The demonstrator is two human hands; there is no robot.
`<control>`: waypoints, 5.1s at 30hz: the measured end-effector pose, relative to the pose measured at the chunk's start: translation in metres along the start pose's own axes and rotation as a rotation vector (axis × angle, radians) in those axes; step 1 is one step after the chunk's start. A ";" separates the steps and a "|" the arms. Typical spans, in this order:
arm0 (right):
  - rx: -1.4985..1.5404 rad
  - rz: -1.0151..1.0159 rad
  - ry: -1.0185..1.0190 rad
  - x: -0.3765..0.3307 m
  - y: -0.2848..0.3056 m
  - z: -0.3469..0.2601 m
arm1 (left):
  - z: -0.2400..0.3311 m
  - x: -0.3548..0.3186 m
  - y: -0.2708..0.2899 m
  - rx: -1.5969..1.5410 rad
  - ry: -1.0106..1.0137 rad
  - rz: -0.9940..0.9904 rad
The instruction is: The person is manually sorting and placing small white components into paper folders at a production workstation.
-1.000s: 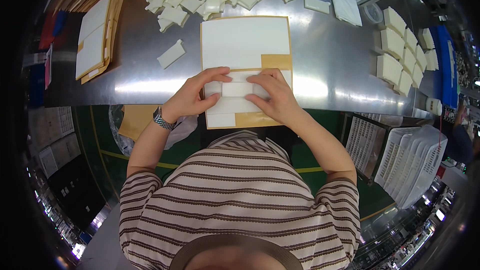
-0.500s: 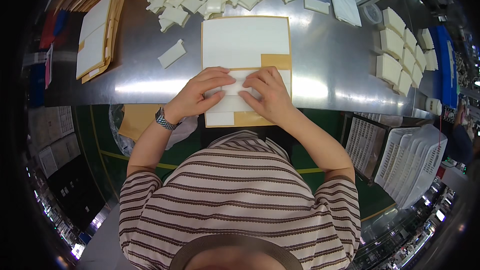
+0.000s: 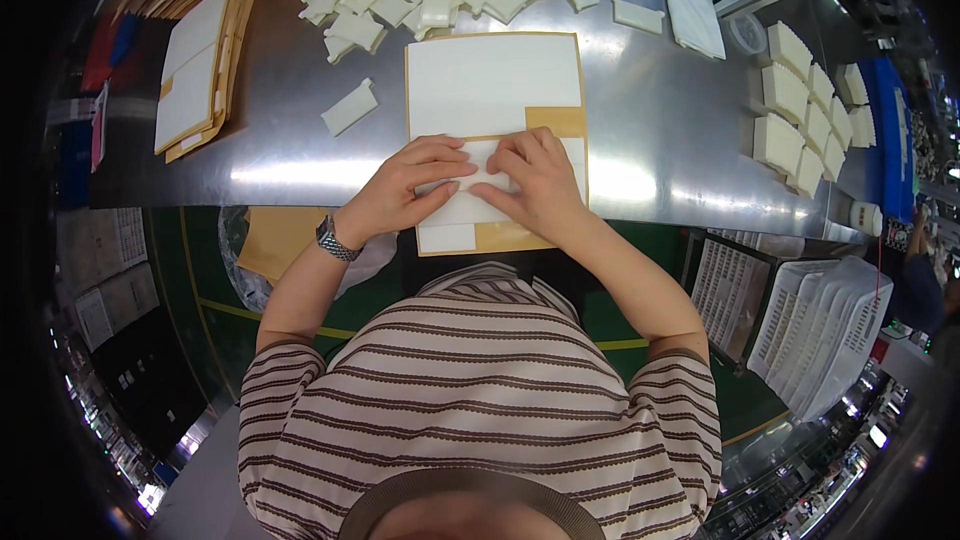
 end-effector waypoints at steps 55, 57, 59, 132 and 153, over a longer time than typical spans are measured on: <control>0.619 0.198 -0.720 -0.018 0.015 0.039 | 0.010 0.003 -0.007 0.207 -0.102 0.201; 0.652 0.215 -0.745 -0.021 0.013 0.041 | 0.009 0.001 -0.008 0.196 -0.108 0.209; 0.683 0.232 -0.769 -0.023 0.012 0.043 | 0.009 0.001 -0.008 0.183 -0.116 0.219; 0.199 0.309 -0.317 0.091 0.047 0.128 | 0.010 -0.001 -0.011 0.441 -0.051 -0.065; 0.686 0.364 -0.516 0.015 0.040 0.056 | -0.050 0.145 0.054 0.924 0.125 0.547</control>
Point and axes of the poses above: each hand's wrist, its own x-axis towards the middle knuckle, its own y-axis out of the back of the hand, z = x × y, the point moved 3 cm from there along x, towards the middle knuckle, and after that the axes turned 9 degrees about z, right-handed, at the moved point
